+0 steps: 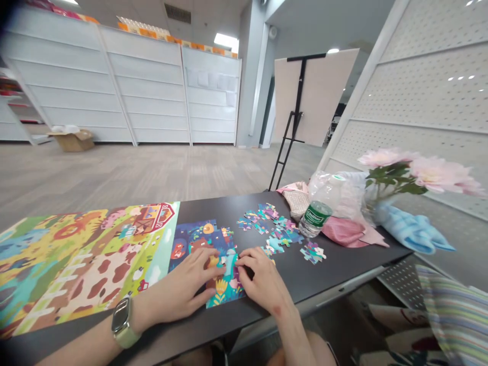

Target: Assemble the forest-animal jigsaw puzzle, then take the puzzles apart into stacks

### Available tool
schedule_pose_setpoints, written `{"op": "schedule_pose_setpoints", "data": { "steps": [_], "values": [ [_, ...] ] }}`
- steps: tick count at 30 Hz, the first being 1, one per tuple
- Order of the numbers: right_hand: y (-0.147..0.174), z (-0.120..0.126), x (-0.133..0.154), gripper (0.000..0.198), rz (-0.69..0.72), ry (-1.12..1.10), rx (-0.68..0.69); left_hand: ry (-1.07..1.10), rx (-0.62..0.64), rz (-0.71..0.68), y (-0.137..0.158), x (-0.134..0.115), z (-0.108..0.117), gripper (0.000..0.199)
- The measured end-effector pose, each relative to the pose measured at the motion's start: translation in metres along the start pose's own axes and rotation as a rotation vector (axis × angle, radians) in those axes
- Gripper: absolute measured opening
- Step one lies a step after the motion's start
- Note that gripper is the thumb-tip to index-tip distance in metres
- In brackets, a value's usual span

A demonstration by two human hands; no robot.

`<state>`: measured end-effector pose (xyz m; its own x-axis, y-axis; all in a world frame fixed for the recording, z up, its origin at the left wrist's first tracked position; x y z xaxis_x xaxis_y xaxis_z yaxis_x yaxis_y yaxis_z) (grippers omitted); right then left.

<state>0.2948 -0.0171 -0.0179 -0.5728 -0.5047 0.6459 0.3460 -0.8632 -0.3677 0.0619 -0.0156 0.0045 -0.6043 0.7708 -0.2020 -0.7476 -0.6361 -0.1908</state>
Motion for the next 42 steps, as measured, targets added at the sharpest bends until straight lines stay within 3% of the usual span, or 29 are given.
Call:
{"op": "schedule_pose_setpoints", "data": {
  "steps": [14, 25, 42],
  "values": [
    [0.0014, 0.0013, -0.0036, 0.021, -0.029, -0.012, 0.013, 0.036, 0.056, -0.075, -0.0005, 0.0039, 0.0043, 0.044],
    [0.0001, 0.0007, -0.0038, 0.018, -0.027, -0.024, 0.008, 0.025, 0.039, -0.032, -0.0001, 0.0054, -0.0002, 0.039],
    [-0.0018, -0.0002, -0.0044, 0.018, -0.027, -0.022, 0.004, 0.020, 0.067, -0.046, -0.0013, 0.0059, -0.0026, 0.048]
  ]
}}
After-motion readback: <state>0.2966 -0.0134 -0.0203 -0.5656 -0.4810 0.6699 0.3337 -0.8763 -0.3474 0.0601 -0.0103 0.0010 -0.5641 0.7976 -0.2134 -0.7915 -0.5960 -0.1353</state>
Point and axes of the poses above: each hand's wrist, its own y-axis away from the middle knuckle, its own z-axis out of the back of the hand, x = y × z, the point moved 1 cm from there along -y, towards the middle knuckle, and after that the axes turned 11 degrees about -y, right-handed, at the moved point
